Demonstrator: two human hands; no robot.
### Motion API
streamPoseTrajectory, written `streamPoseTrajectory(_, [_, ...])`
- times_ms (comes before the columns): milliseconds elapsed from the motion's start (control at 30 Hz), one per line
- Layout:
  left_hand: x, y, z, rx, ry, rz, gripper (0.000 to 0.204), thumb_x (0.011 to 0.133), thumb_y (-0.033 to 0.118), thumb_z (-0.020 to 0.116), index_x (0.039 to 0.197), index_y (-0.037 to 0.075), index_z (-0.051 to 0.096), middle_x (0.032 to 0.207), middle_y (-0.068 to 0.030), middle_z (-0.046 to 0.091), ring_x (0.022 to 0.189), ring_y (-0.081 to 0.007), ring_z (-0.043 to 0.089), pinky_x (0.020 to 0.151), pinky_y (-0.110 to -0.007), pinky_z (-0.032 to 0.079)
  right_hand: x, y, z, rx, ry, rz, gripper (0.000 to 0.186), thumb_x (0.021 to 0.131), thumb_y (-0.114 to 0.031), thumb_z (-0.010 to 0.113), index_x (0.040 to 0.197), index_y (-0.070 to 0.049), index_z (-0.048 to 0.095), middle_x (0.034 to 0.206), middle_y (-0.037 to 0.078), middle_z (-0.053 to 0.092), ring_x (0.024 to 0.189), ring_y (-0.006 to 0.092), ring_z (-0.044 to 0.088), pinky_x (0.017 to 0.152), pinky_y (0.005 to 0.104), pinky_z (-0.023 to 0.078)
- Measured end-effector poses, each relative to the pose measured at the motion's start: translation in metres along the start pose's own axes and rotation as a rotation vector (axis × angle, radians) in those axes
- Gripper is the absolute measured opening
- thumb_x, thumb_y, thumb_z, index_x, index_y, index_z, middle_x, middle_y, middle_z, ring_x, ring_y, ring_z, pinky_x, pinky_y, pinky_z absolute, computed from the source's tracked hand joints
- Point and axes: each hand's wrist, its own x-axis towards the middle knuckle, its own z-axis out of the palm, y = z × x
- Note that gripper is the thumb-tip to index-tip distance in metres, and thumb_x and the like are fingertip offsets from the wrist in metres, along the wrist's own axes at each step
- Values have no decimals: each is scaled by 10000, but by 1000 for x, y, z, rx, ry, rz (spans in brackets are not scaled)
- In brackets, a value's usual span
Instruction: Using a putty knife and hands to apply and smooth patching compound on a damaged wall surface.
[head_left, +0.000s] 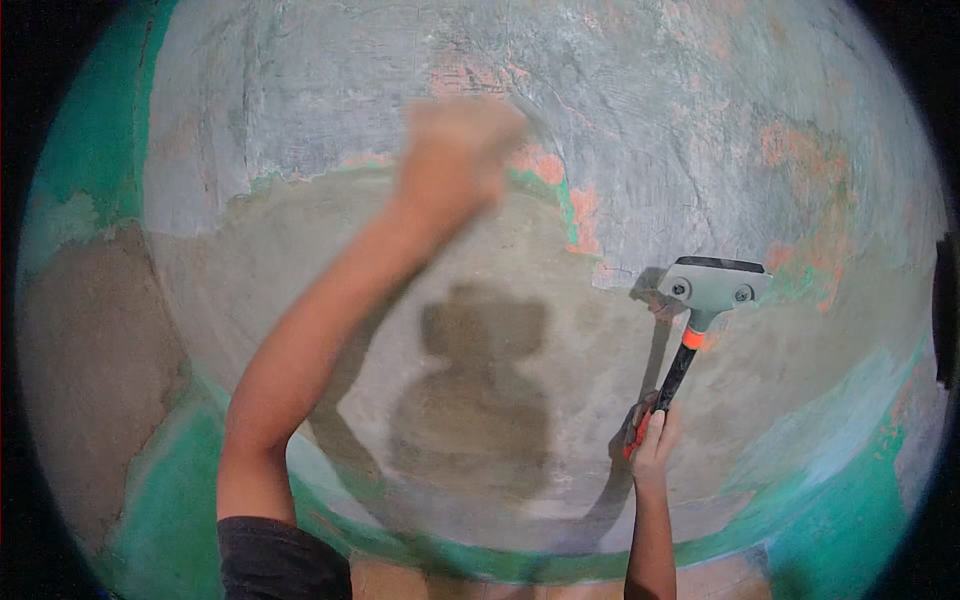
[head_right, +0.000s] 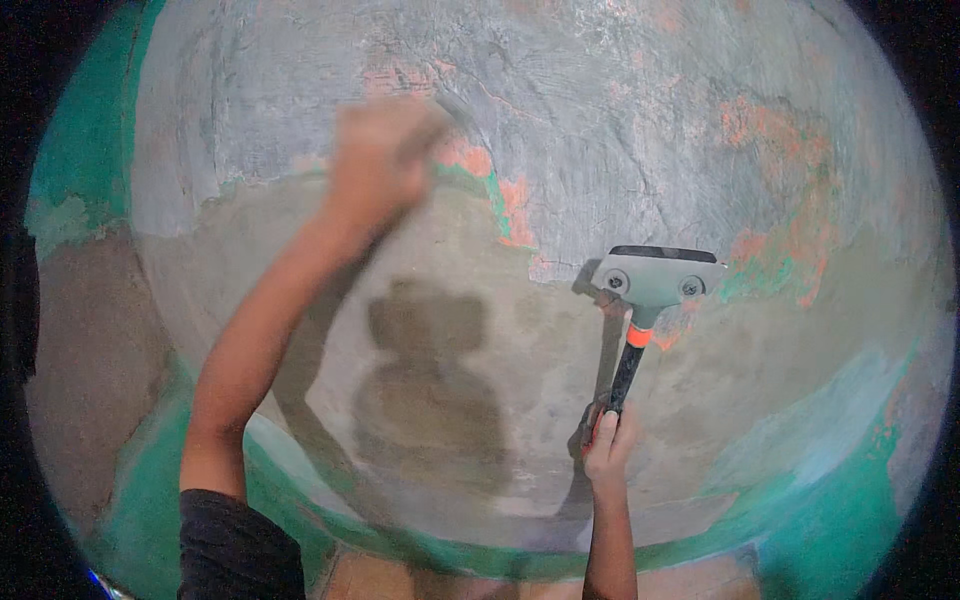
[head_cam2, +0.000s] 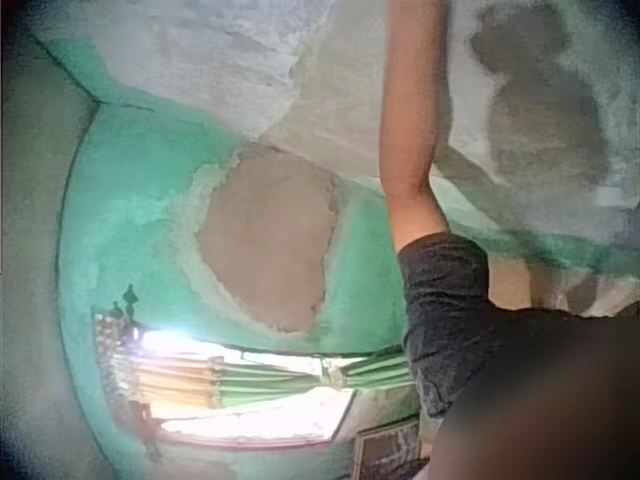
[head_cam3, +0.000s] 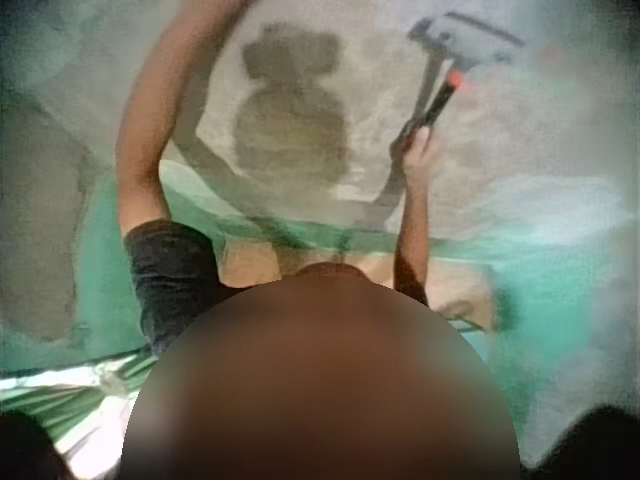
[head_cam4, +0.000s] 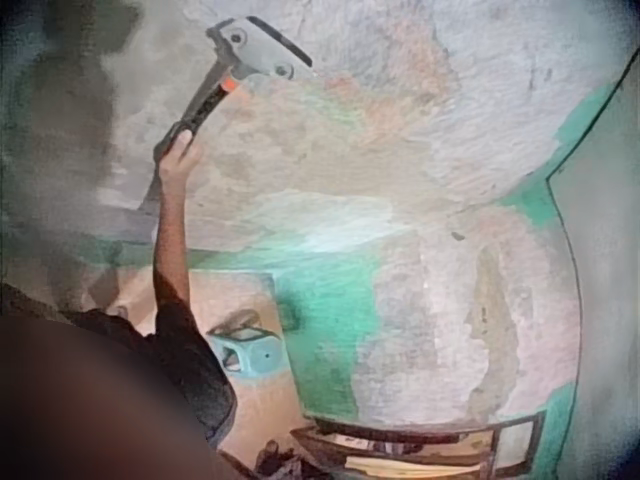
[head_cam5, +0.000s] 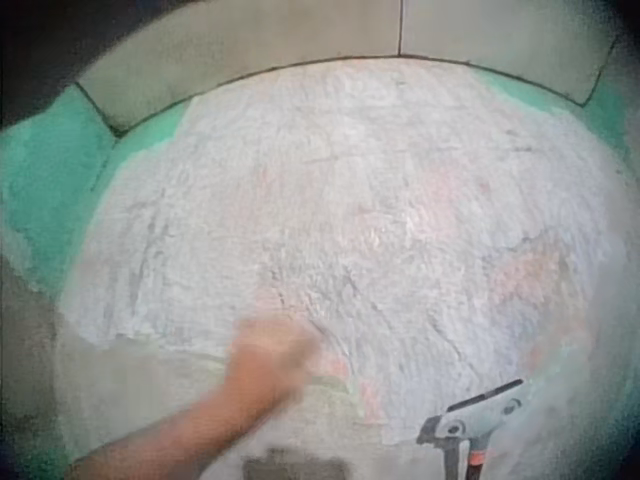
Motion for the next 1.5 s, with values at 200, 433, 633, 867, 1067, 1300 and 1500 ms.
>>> streamPoseTrajectory(200, [14,-15,-5,6,-15,28,261,729,72,570,973,108,656,958,-103,662,934,-321,614,842,-464,399,1,9,1,136,19,-21,299,1028,-313,367,1006,-29,458,710,13,481,524,73,446,449,227,367])
streamPoseTrajectory(433, [-10,38,4,-47,-165,376,290,712,70,573,981,120,669,970,-91,657,961,-303,606,853,-454,399,6,10,4,276,29,-29,341,1027,-353,378,1051,-19,446,710,28,479,510,79,441,434,225,362])
streamPoseTrajectory(633, [14,-9,-9,0,-90,-4,249,726,50,577,948,92,682,989,-103,676,990,-322,604,848,-453,407,2,0,5,291,-14,31,342,1029,-347,374,1089,-16,439,704,21,461,511,72,418,445,220,353])
streamPoseTrajectory(867, [-8,45,9,-41,-235,270,306,694,92,582,994,103,640,1095,-132,623,1066,-353,571,959,-477,403,1,11,0,317,-2,-7,320,1032,-327,376,1064,-16,446,671,13,456,492,69,407,422,222,346])
streamPoseTrajectory(1067, [24,38,25,-65,94,-6,259,695,99,589,947,102,650,939,-102,658,915,-320,613,831,-461,434,8,17,-3,226,-72,-96,338,1031,-341,377,931,-26,449,599,-4,443,457,66,400,417,229,344])
streamPoseTrajectory(1300, [36,72,52,-39,-152,108,263,764,114,557,1016,116,635,999,-118,658,959,-319,620,863,-544,392,10,32,-11,88,-78,-161,365,1025,-365,361,894,-39,463,596,2,445,489,91,437,447,269,360])
streamPoseTrajectory(1500, [113,-3,29,144,165,-324,245,890,194,506,1061,84,642,1001,-172,666,924,-376,622,856,-499,415,7,26,-15,40,-179,-115,311,1015,-307,380,886,-44,482,610,-1,468,517,113,476,473,295,389])
